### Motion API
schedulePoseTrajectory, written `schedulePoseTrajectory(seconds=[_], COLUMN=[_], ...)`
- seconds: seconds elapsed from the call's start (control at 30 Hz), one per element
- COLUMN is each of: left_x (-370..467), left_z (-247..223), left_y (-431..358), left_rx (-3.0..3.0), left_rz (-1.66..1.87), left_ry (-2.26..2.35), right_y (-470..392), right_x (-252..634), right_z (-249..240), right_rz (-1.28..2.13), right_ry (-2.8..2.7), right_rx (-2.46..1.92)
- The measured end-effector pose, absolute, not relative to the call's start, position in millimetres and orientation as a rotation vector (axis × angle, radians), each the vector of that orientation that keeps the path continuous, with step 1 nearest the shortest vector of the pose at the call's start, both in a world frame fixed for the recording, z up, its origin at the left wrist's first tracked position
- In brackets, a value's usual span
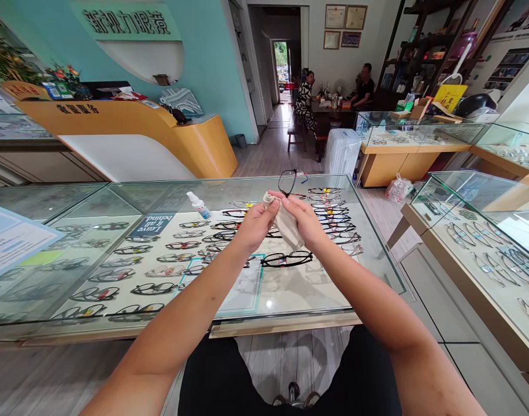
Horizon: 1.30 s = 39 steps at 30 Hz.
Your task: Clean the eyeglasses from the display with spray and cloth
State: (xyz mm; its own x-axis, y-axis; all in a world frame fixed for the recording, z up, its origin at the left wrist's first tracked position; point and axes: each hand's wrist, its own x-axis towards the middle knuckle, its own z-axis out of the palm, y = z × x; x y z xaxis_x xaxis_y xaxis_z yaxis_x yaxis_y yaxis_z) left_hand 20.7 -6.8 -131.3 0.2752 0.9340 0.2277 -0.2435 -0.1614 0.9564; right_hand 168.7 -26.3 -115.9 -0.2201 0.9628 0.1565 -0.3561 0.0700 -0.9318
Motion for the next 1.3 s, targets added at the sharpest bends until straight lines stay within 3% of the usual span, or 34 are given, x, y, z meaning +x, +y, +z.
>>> schedulePoseTrajectory(seconds=[0.23, 0.63, 0.93, 1.3], left_x=[15.4, 26.9, 16.1, 5.5], left_z=[-121.3, -129.4, -136.8, -131.1], left_y=[-11.5, -20.0, -3.2, 10.0], left_rx=[1.329, 1.362, 1.371, 1.138], left_rz=[1.000, 1.447, 1.215, 1.415], left_ry=[0.571, 0.822, 0.733, 0.865], right_y=[-18.1, -24.1, -16.9, -6.4], right_x=[175.8, 165.2, 174.1, 189.3], right_z=[-116.9, -123.3, -121.7, -118.2], right_rz=[1.457, 1.356, 1.438, 1.165], right_ry=[-1.091, -1.333, -1.203, -1.479], right_rx=[-0.743, -0.655, -0.674, -0.667])
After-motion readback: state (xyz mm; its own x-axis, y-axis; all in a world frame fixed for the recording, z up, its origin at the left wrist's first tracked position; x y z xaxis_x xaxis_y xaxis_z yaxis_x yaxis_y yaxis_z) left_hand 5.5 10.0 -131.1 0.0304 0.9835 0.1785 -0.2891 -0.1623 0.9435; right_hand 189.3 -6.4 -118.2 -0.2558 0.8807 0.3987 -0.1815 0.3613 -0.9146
